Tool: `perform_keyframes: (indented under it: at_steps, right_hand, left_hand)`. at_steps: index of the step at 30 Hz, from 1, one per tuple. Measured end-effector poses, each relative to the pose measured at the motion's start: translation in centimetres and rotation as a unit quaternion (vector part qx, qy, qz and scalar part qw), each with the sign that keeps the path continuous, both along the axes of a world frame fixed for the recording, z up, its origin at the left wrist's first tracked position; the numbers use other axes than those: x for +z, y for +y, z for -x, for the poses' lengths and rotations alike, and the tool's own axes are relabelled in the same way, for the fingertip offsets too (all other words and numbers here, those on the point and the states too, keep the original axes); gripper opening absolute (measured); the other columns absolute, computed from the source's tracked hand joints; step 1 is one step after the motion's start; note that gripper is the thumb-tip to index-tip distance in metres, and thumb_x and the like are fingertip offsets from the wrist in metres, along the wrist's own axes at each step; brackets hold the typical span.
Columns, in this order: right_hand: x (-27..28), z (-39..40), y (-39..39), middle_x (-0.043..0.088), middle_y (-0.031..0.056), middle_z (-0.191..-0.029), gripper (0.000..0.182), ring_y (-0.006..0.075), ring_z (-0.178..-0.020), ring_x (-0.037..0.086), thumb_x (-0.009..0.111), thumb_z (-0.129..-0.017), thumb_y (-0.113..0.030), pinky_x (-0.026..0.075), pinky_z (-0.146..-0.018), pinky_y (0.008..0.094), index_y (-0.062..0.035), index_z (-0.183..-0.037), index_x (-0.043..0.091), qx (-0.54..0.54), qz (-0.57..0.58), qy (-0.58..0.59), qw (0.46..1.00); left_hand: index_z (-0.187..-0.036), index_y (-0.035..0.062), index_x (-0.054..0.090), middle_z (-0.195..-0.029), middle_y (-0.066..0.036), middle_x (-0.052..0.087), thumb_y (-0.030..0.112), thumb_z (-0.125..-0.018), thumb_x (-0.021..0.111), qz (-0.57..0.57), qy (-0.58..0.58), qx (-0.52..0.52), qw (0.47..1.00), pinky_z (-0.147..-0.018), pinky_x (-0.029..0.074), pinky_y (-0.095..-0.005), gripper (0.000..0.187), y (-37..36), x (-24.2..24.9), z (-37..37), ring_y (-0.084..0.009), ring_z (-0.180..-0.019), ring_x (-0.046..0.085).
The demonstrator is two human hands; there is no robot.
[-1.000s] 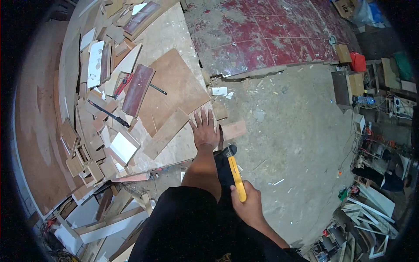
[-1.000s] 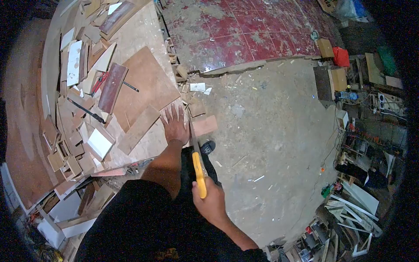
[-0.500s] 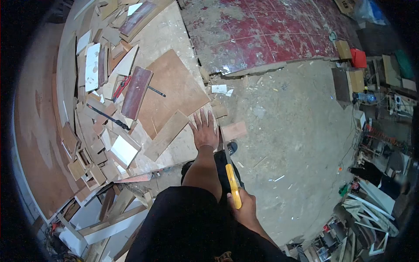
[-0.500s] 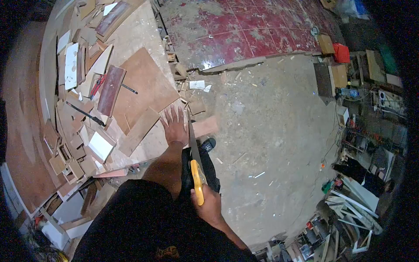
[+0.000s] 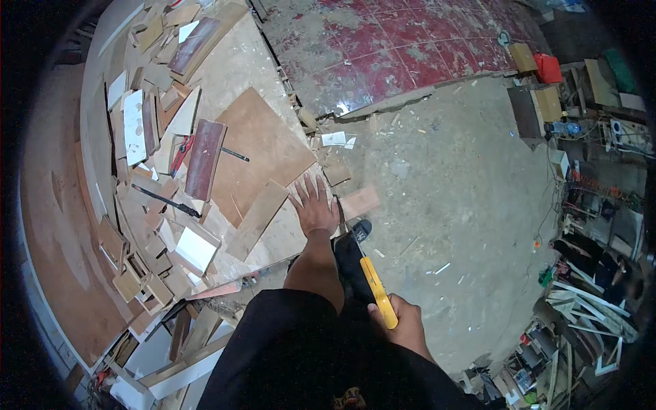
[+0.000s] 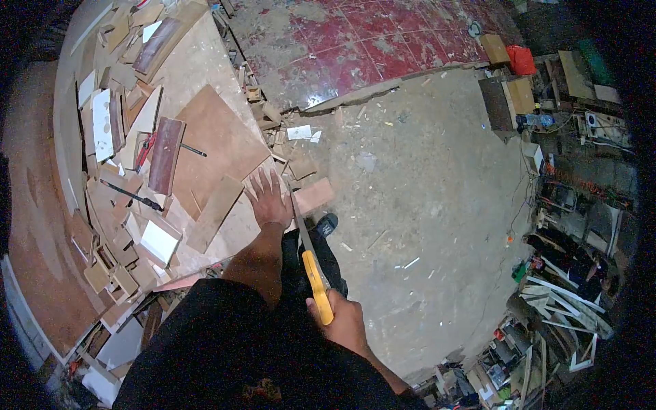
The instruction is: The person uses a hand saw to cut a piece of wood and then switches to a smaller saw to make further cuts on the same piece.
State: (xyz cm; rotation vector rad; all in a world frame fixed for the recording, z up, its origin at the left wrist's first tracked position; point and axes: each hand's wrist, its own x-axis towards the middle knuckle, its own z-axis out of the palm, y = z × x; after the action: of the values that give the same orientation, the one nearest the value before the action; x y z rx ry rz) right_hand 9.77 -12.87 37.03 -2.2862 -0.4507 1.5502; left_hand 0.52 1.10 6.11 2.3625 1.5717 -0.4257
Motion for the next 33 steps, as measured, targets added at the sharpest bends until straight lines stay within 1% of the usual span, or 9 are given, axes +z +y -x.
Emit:
perform_keyframes:
  at_steps: [9, 10, 12, 14, 19, 22, 29, 30, 33]
  right_hand:
    - [-5.5, 1.8, 1.1, 0.061, 0.0229, -0.067, 0.025, 0.0306, -0.059, 0.065, 0.066, -0.089, -0.021, 0.048, -0.056, 0.0394, 0.0028, -0.082, 0.061, -0.019, -0.095, -0.054, 0.994]
    - [-6.5, 2.7, 1.5, 0.049, 0.0095, -0.057, 0.027, 0.0127, -0.056, 0.045, 0.066, -0.091, -0.016, 0.041, -0.053, 0.0341, 0.0018, -0.073, 0.055, -0.033, -0.111, -0.052, 0.992]
    - [-6.7, 3.0, 2.1, 0.051, 0.0100, -0.057, 0.028, 0.0132, -0.056, 0.045, 0.066, -0.090, -0.016, 0.041, -0.053, 0.0344, 0.0023, -0.072, 0.055, -0.017, -0.129, -0.073, 0.989]
    - [-6.4, 1.4, 1.6, 0.062, 0.0242, -0.069, 0.027, 0.0404, -0.063, 0.065, 0.068, -0.088, -0.022, 0.049, -0.057, 0.0421, 0.0028, -0.080, 0.060, -0.003, -0.086, -0.065, 0.994]
    - [-5.4, 0.4, 1.8, 0.061, 0.0239, -0.067, 0.029, 0.0397, -0.064, 0.066, 0.068, -0.089, -0.022, 0.049, -0.058, 0.0426, 0.0029, -0.078, 0.058, 0.023, -0.067, -0.080, 0.994]
    - [-5.8, 0.2, 2.8, 0.059, 0.0151, -0.060, 0.030, 0.0234, -0.051, 0.056, 0.066, -0.090, -0.020, 0.043, -0.052, 0.0378, 0.0028, -0.073, 0.056, -0.028, -0.073, -0.047, 0.996]
    - [-6.2, 0.3, 4.2, 0.055, 0.0127, -0.056, 0.030, 0.0194, -0.053, 0.053, 0.067, -0.088, -0.018, 0.042, -0.053, 0.0386, 0.0018, -0.068, 0.056, -0.071, -0.055, -0.042, 0.995]
    - [-6.3, 0.5, 3.5, 0.049, 0.0010, -0.059, 0.025, 0.0089, -0.058, 0.044, 0.066, -0.090, -0.015, 0.038, -0.052, 0.0318, 0.0027, -0.074, 0.059, -0.061, -0.054, -0.029, 0.996]
    - [-5.9, 0.4, 2.4, 0.049, 0.0007, -0.060, 0.023, 0.0090, -0.059, 0.044, 0.065, -0.090, -0.016, 0.039, -0.053, 0.0317, 0.0025, -0.077, 0.060, -0.055, -0.069, -0.039, 0.995]
  left_hand:
    - [-0.156, 0.0131, 0.018, -0.163, -0.015, 0.007, 0.045, -0.093, 0.048, 0.021, 0.010, -0.004, 1.000, -0.116, 0.005, -0.0638, 0.077, 0.1, -0.1, 0.1, -0.0424, -0.149, 0.006]
    - [-0.156, 0.0131, 0.018, -0.163, -0.015, 0.007, 0.045, -0.093, 0.048, 0.020, 0.007, -0.004, 1.000, -0.116, 0.005, -0.0638, 0.077, 0.2, -0.2, -0.1, -0.0424, -0.149, 0.006]
    - [-0.156, 0.0133, 0.018, -0.163, -0.015, 0.007, 0.044, -0.093, 0.049, 0.025, -0.001, 0.003, 1.000, -0.116, 0.006, -0.0640, 0.077, 0.2, -0.3, 0.2, -0.0425, -0.148, 0.006]
    - [-0.156, 0.0130, 0.018, -0.163, -0.016, 0.007, 0.045, -0.093, 0.048, 0.023, 0.000, 0.002, 1.000, -0.116, 0.006, -0.0642, 0.077, 0.2, -0.3, 0.5, -0.0431, -0.148, 0.006]
    - [-0.156, 0.0116, 0.017, -0.163, -0.018, 0.006, 0.047, -0.093, 0.048, 0.058, 0.012, -0.014, 0.998, -0.115, 0.005, -0.0651, 0.079, 0.5, 0.8, -0.2, -0.0452, -0.148, 0.005]
    - [-0.156, 0.0106, 0.016, -0.163, -0.019, 0.005, 0.048, -0.093, 0.047, 0.065, 0.017, -0.016, 0.998, -0.115, 0.004, -0.0660, 0.079, 0.5, 0.7, 0.0, -0.0462, -0.147, 0.005]
    - [-0.156, 0.0092, 0.016, -0.162, -0.021, 0.002, 0.046, -0.092, 0.050, 0.061, -0.010, -0.009, 0.998, -0.115, 0.003, -0.0660, 0.081, 0.2, 0.4, 0.0, -0.0469, -0.147, 0.005]
    - [-0.156, 0.0092, 0.016, -0.162, -0.021, 0.002, 0.046, -0.092, 0.050, 0.058, -0.017, -0.015, 0.998, -0.115, 0.003, -0.0660, 0.081, -0.1, 0.4, -0.1, -0.0469, -0.147, 0.005]
    - [-0.157, 0.0101, 0.013, -0.163, -0.019, 0.001, 0.047, -0.092, 0.048, 0.055, -0.012, -0.003, 0.998, -0.114, 0.003, -0.0667, 0.082, 0.1, 0.7, -0.1, -0.0458, -0.148, 0.003]
